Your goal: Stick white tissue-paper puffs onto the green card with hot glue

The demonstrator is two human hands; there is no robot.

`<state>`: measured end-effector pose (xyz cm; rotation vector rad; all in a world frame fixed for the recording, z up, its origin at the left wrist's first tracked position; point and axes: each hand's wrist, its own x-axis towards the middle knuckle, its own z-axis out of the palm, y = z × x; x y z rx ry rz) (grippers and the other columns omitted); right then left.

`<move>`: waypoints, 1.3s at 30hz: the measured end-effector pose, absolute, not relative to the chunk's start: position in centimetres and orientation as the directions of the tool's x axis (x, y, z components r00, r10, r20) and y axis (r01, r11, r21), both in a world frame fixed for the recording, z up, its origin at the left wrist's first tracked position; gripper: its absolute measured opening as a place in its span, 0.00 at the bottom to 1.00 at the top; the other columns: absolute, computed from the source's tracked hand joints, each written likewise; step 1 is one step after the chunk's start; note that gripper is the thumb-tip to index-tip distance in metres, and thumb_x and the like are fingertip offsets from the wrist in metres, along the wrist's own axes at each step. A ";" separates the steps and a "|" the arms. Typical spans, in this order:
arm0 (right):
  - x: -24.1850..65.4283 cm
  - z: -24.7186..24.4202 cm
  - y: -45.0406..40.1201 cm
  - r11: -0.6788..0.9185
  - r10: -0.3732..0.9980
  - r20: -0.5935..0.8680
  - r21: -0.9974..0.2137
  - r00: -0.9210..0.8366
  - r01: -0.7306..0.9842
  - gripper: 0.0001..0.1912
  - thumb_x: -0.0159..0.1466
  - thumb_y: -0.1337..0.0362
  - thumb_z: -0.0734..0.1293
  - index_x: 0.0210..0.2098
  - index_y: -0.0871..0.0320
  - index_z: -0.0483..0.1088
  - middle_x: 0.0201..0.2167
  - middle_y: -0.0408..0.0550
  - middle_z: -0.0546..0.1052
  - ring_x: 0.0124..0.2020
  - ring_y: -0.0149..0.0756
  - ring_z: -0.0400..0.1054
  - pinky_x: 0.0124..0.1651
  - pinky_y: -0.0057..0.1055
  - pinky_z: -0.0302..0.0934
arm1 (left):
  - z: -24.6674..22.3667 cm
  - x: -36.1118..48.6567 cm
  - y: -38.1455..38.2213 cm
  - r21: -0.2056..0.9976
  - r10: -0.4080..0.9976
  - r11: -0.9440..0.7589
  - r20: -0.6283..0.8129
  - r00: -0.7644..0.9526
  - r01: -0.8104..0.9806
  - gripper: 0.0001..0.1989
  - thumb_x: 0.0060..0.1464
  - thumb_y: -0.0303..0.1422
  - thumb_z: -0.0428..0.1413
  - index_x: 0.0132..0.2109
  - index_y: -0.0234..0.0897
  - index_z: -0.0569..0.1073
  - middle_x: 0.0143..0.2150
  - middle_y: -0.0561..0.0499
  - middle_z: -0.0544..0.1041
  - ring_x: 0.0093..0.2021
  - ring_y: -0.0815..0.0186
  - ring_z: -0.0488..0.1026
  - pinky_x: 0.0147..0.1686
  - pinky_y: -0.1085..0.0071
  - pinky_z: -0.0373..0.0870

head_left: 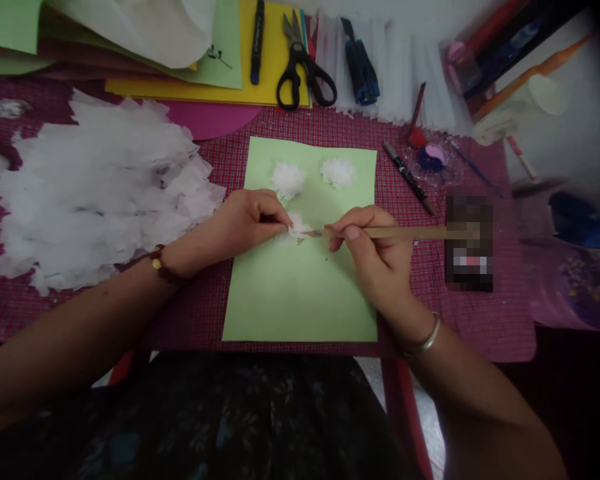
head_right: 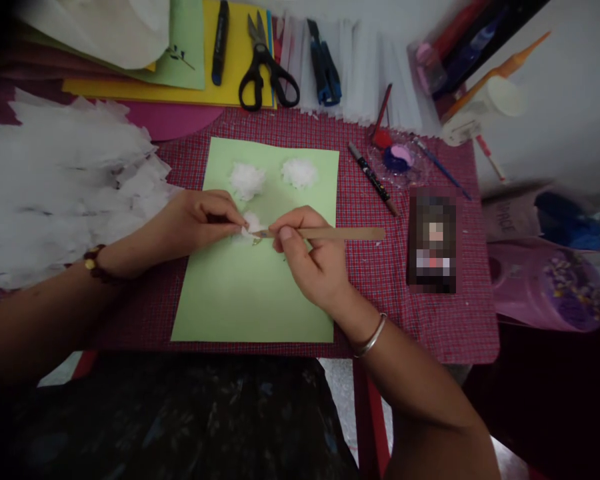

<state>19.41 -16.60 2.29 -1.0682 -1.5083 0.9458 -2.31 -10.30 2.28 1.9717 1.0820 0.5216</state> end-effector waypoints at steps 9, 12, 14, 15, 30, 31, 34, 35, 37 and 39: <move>19.1 2.4 -16.6 0.474 0.862 0.289 -0.750 -0.417 0.462 0.08 0.72 0.65 0.61 0.42 0.55 0.72 0.35 0.46 0.76 0.37 0.34 0.71 0.41 0.34 0.66 | 1.7 -2.3 -10.3 0.821 0.837 -0.321 0.013 0.546 0.473 0.07 0.53 0.31 0.56 0.32 0.35 0.79 0.32 0.50 0.77 0.33 0.68 0.75 0.34 0.72 0.67; 19.1 2.7 -16.9 0.527 0.831 0.294 -0.690 -0.473 0.497 0.09 0.72 0.66 0.60 0.44 0.55 0.72 0.37 0.47 0.76 0.39 0.35 0.72 0.43 0.34 0.68 | 1.4 -2.3 -10.3 0.845 0.862 -0.297 0.036 0.506 0.445 0.07 0.52 0.32 0.58 0.36 0.35 0.78 0.32 0.51 0.77 0.32 0.69 0.73 0.33 0.73 0.66; 19.0 2.9 -17.1 0.568 0.808 0.300 -0.626 -0.507 0.534 0.09 0.73 0.67 0.59 0.45 0.56 0.71 0.38 0.49 0.76 0.40 0.36 0.72 0.43 0.34 0.68 | 1.2 -2.2 -10.3 0.881 0.896 -0.241 0.041 0.443 0.407 0.10 0.51 0.33 0.59 0.40 0.34 0.77 0.32 0.51 0.75 0.31 0.69 0.71 0.32 0.73 0.67; 18.9 2.9 -17.1 0.588 0.797 0.300 -0.584 -0.524 0.559 0.10 0.73 0.67 0.59 0.45 0.57 0.72 0.38 0.49 0.76 0.39 0.36 0.71 0.42 0.34 0.68 | 1.2 -2.2 -10.2 0.897 0.911 -0.210 0.034 0.412 0.389 0.10 0.51 0.34 0.59 0.41 0.34 0.77 0.31 0.52 0.75 0.31 0.69 0.71 0.31 0.73 0.67; 19.1 2.9 -17.5 0.502 0.859 0.349 -0.714 -0.374 0.487 0.09 0.72 0.65 0.59 0.43 0.55 0.71 0.34 0.46 0.75 0.35 0.34 0.71 0.38 0.33 0.67 | 1.7 -3.4 -10.3 0.781 0.729 -0.489 0.121 0.674 0.388 0.04 0.51 0.31 0.59 0.34 0.35 0.72 0.36 0.51 0.71 0.30 0.72 0.67 0.29 0.74 0.64; 19.3 2.9 -17.3 0.431 0.898 0.333 -0.795 -0.287 0.426 0.08 0.72 0.64 0.60 0.42 0.54 0.71 0.33 0.45 0.74 0.34 0.33 0.71 0.37 0.33 0.67 | 1.6 -3.3 -10.3 0.762 0.728 -0.511 0.137 0.672 0.398 0.03 0.53 0.31 0.58 0.33 0.35 0.72 0.36 0.50 0.71 0.30 0.71 0.67 0.30 0.74 0.64; 19.9 2.8 -16.5 0.244 0.967 0.209 -0.923 -0.144 0.297 0.09 0.71 0.60 0.61 0.38 0.53 0.71 0.27 0.42 0.73 0.29 0.32 0.69 0.34 0.33 0.66 | 1.4 -2.9 -10.2 0.728 0.754 -0.513 0.129 0.645 0.454 0.05 0.54 0.30 0.55 0.31 0.35 0.71 0.34 0.50 0.71 0.31 0.70 0.68 0.31 0.73 0.63; 20.0 2.8 -16.3 0.196 0.977 0.162 -0.938 -0.140 0.286 0.09 0.71 0.60 0.62 0.36 0.53 0.71 0.25 0.42 0.73 0.28 0.32 0.69 0.33 0.33 0.66 | 1.4 -2.8 -10.1 0.724 0.769 -0.498 0.115 0.629 0.477 0.05 0.54 0.30 0.55 0.31 0.35 0.71 0.33 0.50 0.72 0.30 0.70 0.68 0.31 0.72 0.62; 20.2 2.6 -15.8 0.135 0.982 0.090 -0.949 -0.165 0.285 0.09 0.69 0.59 0.64 0.34 0.53 0.71 0.24 0.41 0.73 0.27 0.32 0.69 0.32 0.32 0.66 | 1.4 -2.6 -10.1 0.727 0.797 -0.464 0.093 0.597 0.506 0.05 0.54 0.31 0.56 0.30 0.35 0.70 0.33 0.51 0.72 0.29 0.70 0.66 0.30 0.72 0.61; 20.1 2.5 -15.5 0.113 0.978 0.058 -0.954 -0.199 0.279 0.09 0.68 0.59 0.64 0.33 0.54 0.71 0.23 0.41 0.73 0.27 0.32 0.68 0.32 0.31 0.65 | 1.5 -2.5 -10.1 0.735 0.811 -0.445 0.090 0.577 0.511 0.05 0.53 0.30 0.56 0.30 0.35 0.70 0.32 0.51 0.71 0.28 0.71 0.65 0.29 0.72 0.60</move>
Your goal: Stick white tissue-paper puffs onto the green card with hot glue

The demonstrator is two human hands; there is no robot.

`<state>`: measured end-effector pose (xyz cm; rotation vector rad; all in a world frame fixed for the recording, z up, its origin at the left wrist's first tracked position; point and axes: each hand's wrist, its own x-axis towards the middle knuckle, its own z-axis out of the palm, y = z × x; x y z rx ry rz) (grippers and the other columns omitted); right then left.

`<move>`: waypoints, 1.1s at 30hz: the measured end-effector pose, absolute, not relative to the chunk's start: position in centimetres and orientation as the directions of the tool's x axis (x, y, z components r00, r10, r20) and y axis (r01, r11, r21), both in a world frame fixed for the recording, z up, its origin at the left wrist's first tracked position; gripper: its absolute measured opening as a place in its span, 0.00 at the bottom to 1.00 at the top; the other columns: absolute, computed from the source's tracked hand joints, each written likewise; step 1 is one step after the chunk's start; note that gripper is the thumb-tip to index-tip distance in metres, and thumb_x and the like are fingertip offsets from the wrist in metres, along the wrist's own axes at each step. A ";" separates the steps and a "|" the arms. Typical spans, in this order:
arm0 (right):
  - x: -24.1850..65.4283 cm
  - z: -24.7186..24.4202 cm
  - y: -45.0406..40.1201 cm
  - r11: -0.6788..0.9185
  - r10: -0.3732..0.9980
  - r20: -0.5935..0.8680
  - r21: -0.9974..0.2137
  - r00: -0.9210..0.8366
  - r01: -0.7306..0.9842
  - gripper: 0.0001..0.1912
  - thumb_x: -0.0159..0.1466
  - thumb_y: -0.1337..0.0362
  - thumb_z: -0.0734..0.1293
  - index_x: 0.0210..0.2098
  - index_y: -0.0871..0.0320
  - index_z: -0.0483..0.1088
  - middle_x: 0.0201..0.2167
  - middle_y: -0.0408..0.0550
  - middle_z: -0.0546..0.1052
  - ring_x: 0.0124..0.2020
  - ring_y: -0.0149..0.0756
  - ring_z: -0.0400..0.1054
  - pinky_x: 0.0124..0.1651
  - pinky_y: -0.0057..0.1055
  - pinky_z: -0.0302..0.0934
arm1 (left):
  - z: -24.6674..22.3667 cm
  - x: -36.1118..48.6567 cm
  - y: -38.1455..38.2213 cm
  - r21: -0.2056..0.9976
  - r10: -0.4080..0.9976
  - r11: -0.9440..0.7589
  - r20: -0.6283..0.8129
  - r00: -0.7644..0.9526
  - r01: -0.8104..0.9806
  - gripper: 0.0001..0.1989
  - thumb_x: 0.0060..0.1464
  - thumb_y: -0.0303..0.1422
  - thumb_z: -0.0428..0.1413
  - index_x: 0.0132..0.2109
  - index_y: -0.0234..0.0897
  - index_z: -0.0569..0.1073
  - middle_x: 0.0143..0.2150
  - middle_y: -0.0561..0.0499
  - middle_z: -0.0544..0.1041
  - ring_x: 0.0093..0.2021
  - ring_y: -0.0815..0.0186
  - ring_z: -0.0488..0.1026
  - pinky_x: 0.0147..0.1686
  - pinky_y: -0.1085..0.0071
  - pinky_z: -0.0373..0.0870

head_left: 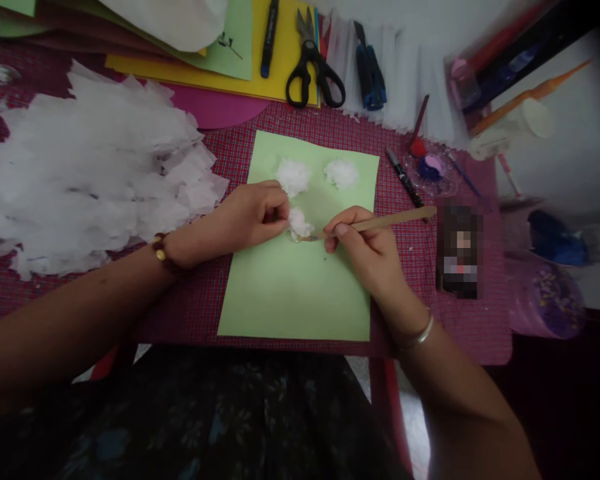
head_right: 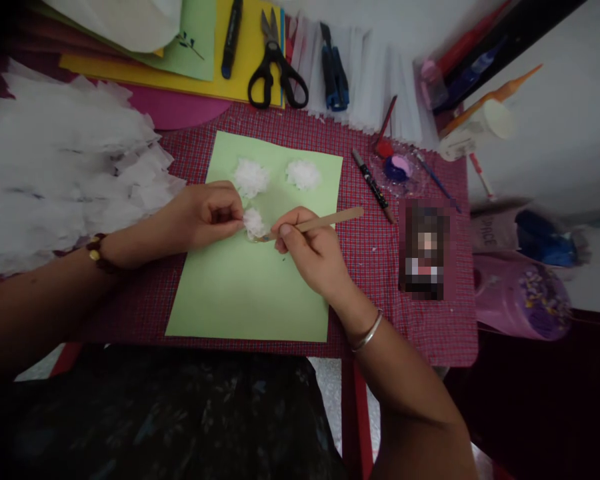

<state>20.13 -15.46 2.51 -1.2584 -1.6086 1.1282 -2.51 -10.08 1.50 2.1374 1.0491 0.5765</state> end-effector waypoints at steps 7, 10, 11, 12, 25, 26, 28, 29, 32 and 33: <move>19.7 2.0 -15.1 0.130 0.968 0.081 -0.971 -0.236 0.200 0.08 0.68 0.61 0.64 0.34 0.56 0.71 0.24 0.40 0.73 0.27 0.28 0.68 0.31 0.28 0.64 | 1.5 -2.1 -10.1 0.721 0.842 -0.416 0.074 0.535 0.555 0.04 0.52 0.25 0.55 0.30 0.35 0.70 0.31 0.53 0.70 0.28 0.73 0.64 0.29 0.73 0.59; 19.6 1.9 -15.1 0.132 0.970 0.091 -0.975 -0.225 0.177 0.08 0.69 0.60 0.64 0.35 0.56 0.71 0.25 0.40 0.73 0.28 0.28 0.69 0.32 0.28 0.65 | 1.2 -2.0 -10.0 0.727 0.852 -0.409 0.087 0.516 0.552 0.02 0.50 0.25 0.55 0.30 0.34 0.71 0.31 0.53 0.70 0.28 0.73 0.64 0.29 0.73 0.60; 19.5 1.9 -15.0 0.127 0.972 0.088 -0.976 -0.217 0.177 0.08 0.69 0.59 0.64 0.36 0.56 0.71 0.26 0.40 0.74 0.28 0.28 0.70 0.32 0.28 0.66 | 1.0 -2.1 -10.0 0.731 0.851 -0.408 0.087 0.518 0.546 0.02 0.50 0.25 0.55 0.30 0.34 0.71 0.31 0.53 0.71 0.27 0.73 0.65 0.28 0.73 0.60; 19.5 1.8 -15.0 0.121 0.974 0.082 -0.976 -0.210 0.180 0.08 0.69 0.58 0.65 0.36 0.56 0.71 0.26 0.40 0.74 0.29 0.28 0.70 0.32 0.28 0.66 | 1.0 -2.1 -10.0 0.737 0.848 -0.408 0.087 0.523 0.538 0.02 0.50 0.25 0.55 0.31 0.34 0.72 0.31 0.53 0.71 0.27 0.73 0.65 0.28 0.73 0.60; 19.0 1.2 -14.6 0.061 0.993 0.041 -0.983 -0.113 0.175 0.07 0.67 0.60 0.65 0.36 0.55 0.71 0.24 0.40 0.75 0.26 0.29 0.69 0.29 0.29 0.65 | 1.4 -2.1 -10.7 0.716 0.831 -0.444 0.104 0.546 0.539 0.06 0.54 0.30 0.56 0.29 0.37 0.70 0.31 0.51 0.73 0.29 0.70 0.67 0.27 0.73 0.61; 19.1 1.3 -14.6 0.064 0.995 0.049 -0.984 -0.093 0.168 0.07 0.67 0.60 0.64 0.35 0.55 0.70 0.24 0.40 0.75 0.26 0.29 0.70 0.30 0.29 0.65 | 1.2 -2.1 -10.6 0.714 0.836 -0.441 0.106 0.538 0.545 0.06 0.54 0.29 0.55 0.29 0.37 0.70 0.31 0.51 0.73 0.29 0.70 0.67 0.27 0.73 0.61; 19.3 1.4 -14.7 0.070 0.996 0.061 -0.986 -0.068 0.148 0.07 0.67 0.60 0.64 0.35 0.55 0.70 0.23 0.39 0.74 0.26 0.29 0.70 0.31 0.29 0.66 | 0.7 -1.9 -10.4 0.719 0.845 -0.435 0.118 0.522 0.542 0.05 0.53 0.27 0.55 0.29 0.37 0.71 0.31 0.52 0.73 0.29 0.70 0.68 0.27 0.73 0.61; 19.4 1.4 -14.7 0.072 0.995 0.062 -0.987 -0.075 0.141 0.07 0.67 0.60 0.64 0.35 0.55 0.70 0.23 0.39 0.74 0.26 0.29 0.70 0.32 0.29 0.67 | 0.5 -1.8 -10.3 0.724 0.847 -0.433 0.123 0.517 0.537 0.04 0.53 0.27 0.55 0.30 0.37 0.71 0.31 0.52 0.73 0.29 0.70 0.68 0.28 0.73 0.62; 19.3 1.3 -14.7 0.075 0.987 0.054 -0.987 -0.149 0.143 0.08 0.67 0.58 0.66 0.35 0.56 0.72 0.24 0.41 0.75 0.27 0.30 0.71 0.31 0.29 0.67 | 0.4 -1.9 -10.8 0.754 0.857 -0.407 0.119 0.502 0.516 0.04 0.53 0.25 0.55 0.32 0.36 0.72 0.32 0.52 0.74 0.30 0.70 0.69 0.29 0.74 0.65; 19.3 1.3 -14.7 0.075 0.984 0.050 -0.986 -0.168 0.150 0.08 0.66 0.58 0.67 0.35 0.56 0.72 0.25 0.42 0.76 0.27 0.31 0.71 0.31 0.29 0.67 | 0.7 -2.1 -11.2 0.762 0.858 -0.398 0.113 0.501 0.510 0.04 0.54 0.24 0.54 0.35 0.36 0.72 0.33 0.51 0.75 0.30 0.70 0.71 0.30 0.74 0.67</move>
